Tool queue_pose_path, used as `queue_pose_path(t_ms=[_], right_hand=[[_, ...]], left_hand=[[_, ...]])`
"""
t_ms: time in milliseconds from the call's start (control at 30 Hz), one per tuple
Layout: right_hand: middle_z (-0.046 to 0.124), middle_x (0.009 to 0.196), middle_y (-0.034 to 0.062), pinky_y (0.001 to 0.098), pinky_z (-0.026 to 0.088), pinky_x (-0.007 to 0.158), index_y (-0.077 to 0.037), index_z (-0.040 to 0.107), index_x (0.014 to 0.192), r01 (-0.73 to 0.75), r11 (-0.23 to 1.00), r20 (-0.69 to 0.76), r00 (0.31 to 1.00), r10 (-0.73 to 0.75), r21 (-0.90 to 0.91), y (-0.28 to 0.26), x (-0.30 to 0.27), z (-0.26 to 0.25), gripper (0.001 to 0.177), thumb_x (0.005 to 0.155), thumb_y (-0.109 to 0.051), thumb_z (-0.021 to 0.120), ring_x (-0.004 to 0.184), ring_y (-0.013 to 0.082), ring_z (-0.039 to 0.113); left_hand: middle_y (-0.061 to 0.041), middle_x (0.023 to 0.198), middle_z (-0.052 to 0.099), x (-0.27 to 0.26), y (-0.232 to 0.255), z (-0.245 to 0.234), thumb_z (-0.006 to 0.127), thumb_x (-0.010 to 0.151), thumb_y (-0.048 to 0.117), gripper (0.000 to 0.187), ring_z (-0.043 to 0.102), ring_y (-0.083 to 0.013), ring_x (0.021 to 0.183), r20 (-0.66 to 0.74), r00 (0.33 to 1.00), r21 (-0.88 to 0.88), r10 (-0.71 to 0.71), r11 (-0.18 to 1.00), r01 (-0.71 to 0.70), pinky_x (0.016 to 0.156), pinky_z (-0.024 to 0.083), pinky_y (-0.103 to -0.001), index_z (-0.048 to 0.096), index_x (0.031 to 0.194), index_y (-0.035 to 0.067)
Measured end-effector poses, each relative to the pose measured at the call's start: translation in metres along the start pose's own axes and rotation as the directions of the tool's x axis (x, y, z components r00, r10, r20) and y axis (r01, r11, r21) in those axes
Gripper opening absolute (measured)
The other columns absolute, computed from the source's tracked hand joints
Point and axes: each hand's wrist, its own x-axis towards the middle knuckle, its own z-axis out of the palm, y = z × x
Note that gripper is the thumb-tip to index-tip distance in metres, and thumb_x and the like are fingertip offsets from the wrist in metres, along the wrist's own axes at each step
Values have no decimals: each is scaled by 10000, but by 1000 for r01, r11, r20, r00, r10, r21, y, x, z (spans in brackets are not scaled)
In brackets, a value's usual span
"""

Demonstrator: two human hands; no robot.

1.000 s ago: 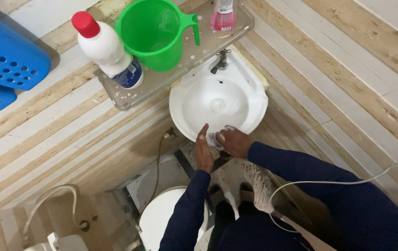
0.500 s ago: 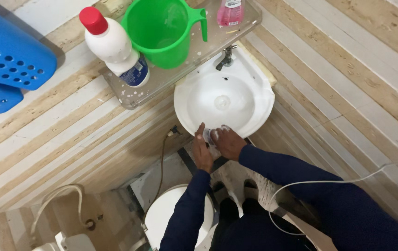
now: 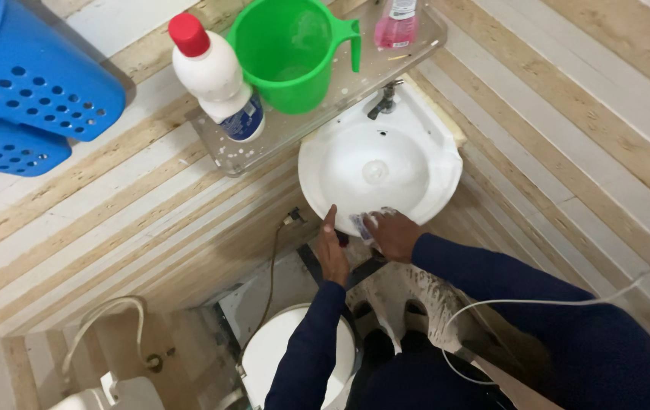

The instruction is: The person scrubs a white bathroom sink with a purple cloth, then rinses the sink using a green cup to pour water from the tap. The person also rinses the cloth and the cup during the process.

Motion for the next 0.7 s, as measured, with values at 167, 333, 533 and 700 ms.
queue_pose_path(t_ms=[167, 333, 533, 700], right_hand=[[547, 1365, 333, 515, 431, 1059, 105, 398, 1461, -42, 998, -82, 996, 37, -56, -22, 20, 8, 700, 860, -187, 606, 1209, 434, 588], [589, 1305, 322, 505, 467, 1041, 121, 398, 1479, -152, 988, -91, 984, 150, -10, -40, 37, 13, 638, 986, -256, 547, 1149, 426, 628], [509, 1386, 371, 523, 441, 1025, 143, 328, 1477, -163, 987, -112, 980, 161, -4, -48, 55, 17, 737, 980, -351, 557, 1189, 459, 587], [458, 1451, 371, 536, 420, 1043, 125, 291, 1495, -261, 962, -28, 964, 263, 75, -55, 78, 21, 718, 994, -322, 544, 1239, 462, 556]], left_hand=[[-191, 1570, 504, 1, -7, -5, 267, 1112, 483, 674, 451, -310, 1463, -20, 1000, 7, 8, 1000, -8, 1223, 302, -393, 499, 1511, -8], [-192, 1623, 420, 9, -2, -10, 249, 1076, 568, 753, 367, -322, 1515, 4, 998, -44, -57, 997, 57, 1236, 254, -417, 425, 1561, 19], [-201, 1635, 408, 18, -1, -14, 231, 1056, 636, 810, 345, -342, 1532, -2, 997, -36, -82, 996, 82, 1254, 233, -442, 420, 1567, 36], [-203, 1620, 431, 24, -2, -18, 245, 1052, 631, 803, 384, -349, 1513, -25, 995, -89, -95, 992, 93, 1244, 268, -453, 438, 1561, 40]])
